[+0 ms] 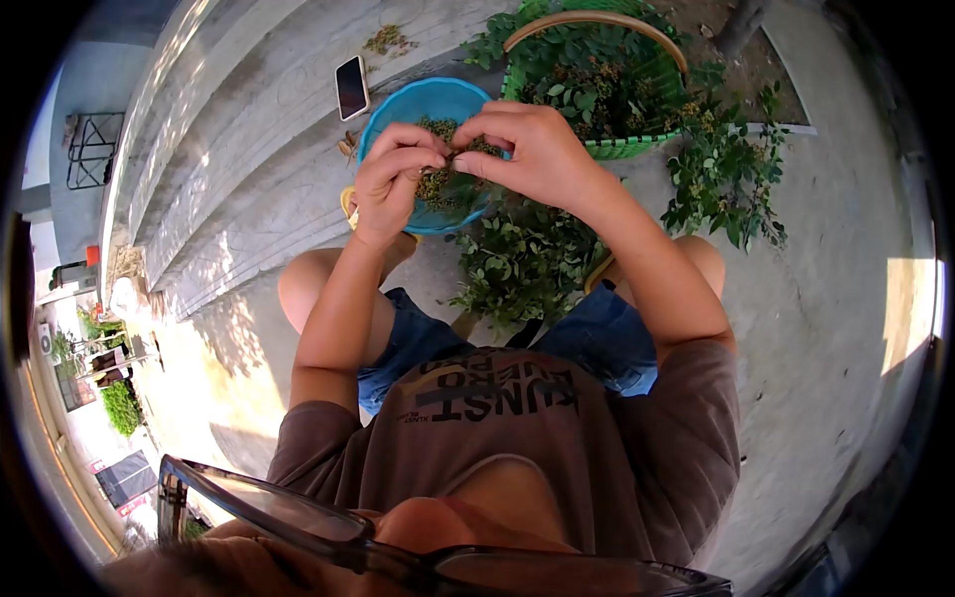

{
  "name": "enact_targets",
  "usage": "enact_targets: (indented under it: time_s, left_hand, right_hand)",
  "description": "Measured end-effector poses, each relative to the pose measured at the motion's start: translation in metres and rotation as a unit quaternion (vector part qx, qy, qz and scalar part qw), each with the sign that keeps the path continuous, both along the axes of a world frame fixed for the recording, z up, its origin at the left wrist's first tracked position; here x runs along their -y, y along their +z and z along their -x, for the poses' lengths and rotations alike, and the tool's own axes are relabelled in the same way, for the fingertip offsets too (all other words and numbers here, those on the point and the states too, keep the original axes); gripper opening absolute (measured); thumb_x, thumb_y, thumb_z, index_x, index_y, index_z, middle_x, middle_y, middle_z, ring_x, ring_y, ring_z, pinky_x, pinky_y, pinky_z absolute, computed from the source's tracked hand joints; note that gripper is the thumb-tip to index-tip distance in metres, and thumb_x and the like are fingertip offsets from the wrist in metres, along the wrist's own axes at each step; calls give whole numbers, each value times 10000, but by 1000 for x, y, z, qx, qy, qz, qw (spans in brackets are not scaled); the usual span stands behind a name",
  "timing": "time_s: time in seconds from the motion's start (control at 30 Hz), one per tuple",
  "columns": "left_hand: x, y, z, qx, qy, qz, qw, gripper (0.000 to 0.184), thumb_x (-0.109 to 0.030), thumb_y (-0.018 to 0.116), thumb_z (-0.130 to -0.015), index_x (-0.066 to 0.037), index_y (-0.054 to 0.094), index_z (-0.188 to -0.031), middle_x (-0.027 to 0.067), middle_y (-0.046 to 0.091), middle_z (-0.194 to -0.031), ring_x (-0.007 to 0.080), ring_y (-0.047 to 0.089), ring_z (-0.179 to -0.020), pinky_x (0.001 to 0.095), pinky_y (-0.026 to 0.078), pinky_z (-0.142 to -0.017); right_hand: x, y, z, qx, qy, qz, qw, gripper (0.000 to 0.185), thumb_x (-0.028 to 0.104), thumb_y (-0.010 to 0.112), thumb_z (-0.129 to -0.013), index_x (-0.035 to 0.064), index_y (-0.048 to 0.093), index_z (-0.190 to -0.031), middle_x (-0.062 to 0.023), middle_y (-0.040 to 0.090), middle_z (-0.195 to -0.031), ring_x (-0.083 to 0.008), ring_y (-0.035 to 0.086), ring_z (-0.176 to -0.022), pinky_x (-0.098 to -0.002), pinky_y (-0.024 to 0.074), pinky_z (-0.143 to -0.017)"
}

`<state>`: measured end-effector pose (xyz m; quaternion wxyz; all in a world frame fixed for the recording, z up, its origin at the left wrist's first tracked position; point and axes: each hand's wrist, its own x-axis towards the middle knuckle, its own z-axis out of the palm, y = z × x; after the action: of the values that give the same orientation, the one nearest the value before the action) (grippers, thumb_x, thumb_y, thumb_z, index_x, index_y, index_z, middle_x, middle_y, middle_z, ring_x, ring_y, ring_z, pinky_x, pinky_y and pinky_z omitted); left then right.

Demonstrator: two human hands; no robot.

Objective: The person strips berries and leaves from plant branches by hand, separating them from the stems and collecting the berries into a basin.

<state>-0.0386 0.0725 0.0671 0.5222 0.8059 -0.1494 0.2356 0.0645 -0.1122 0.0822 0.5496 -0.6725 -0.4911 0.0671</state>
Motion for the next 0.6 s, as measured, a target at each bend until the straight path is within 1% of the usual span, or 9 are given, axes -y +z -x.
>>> enact_targets:
  time_s: [0.03,0.1,0.23,0.3,0.33,0.43,0.5,0.53,0.6]
  left_hand:
    - [1,-1,0,7,2,10,1000,124,28,564,-834,-33,670,-851,69,578,-907,168,581,-794,257,482,-680]
    - [0,-1,-1,14,-8,4,1000,125,30,566,-830,-34,672,-848,69,585,-905,171,585,-798,260,483,-681]
    - [1,2,0,30,-16,-9,999,130,39,569,-817,-33,676,-838,71,602,-898,181,596,-808,268,489,-685]
    - [2,3,0,28,-18,-7,999,133,45,568,-813,-31,676,-833,72,604,-897,182,598,-809,268,489,-687]
    - [2,3,0,27,-20,-4,999,136,51,567,-809,-28,676,-828,74,606,-896,184,599,-810,269,490,-688]
    - [3,3,1,28,-22,-10,999,143,67,564,-794,-22,673,-819,76,607,-889,186,597,-808,271,490,-687]
    - [2,1,0,33,-30,-9,999,148,74,560,-789,-20,672,-817,77,607,-887,187,596,-804,271,490,-685]
    - [2,1,-1,38,-36,-8,999,153,81,557,-783,-18,670,-816,78,607,-885,188,595,-801,271,490,-682]
    - [1,1,-1,39,-38,-11,998,155,84,556,-778,-16,669,-813,78,607,-883,189,594,-796,271,488,-680]
  right_hand:
    - [0,-1,-2,-1,-2,0,1000,172,69,711,-749,50,663,-913,-4,424,-658,-96,364,-546,-255,306,-488]
    - [0,-5,-6,-34,19,10,999,151,64,702,-753,45,662,-898,-3,430,-654,-96,369,-546,-253,308,-490]
    - [-1,-5,-2,-27,9,-12,1000,121,58,687,-763,41,659,-880,-5,441,-648,-95,379,-545,-253,311,-492]
    - [-2,-7,-2,33,11,-27,999,105,64,678,-768,38,656,-867,-8,460,-655,-93,392,-544,-250,313,-492]
    - [-1,-7,-2,32,10,-27,999,105,64,678,-768,38,656,-867,-8,460,-655,-93,392,-544,-250,313,-492]
    - [1,-5,-4,2,31,3,1000,97,74,675,-773,30,649,-855,-5,474,-662,-85,398,-548,-247,316,-492]
    - [-1,-8,-5,-77,50,16,996,95,83,671,-779,24,644,-849,11,471,-665,-67,389,-557,-237,313,-497]
    - [-1,-10,-6,-78,50,15,996,95,83,671,-779,24,644,-849,11,471,-665,-67,389,-557,-237,313,-497]
    - [-1,-14,-8,-152,75,51,984,84,80,663,-786,20,639,-839,24,460,-665,-51,380,-567,-227,310,-505]
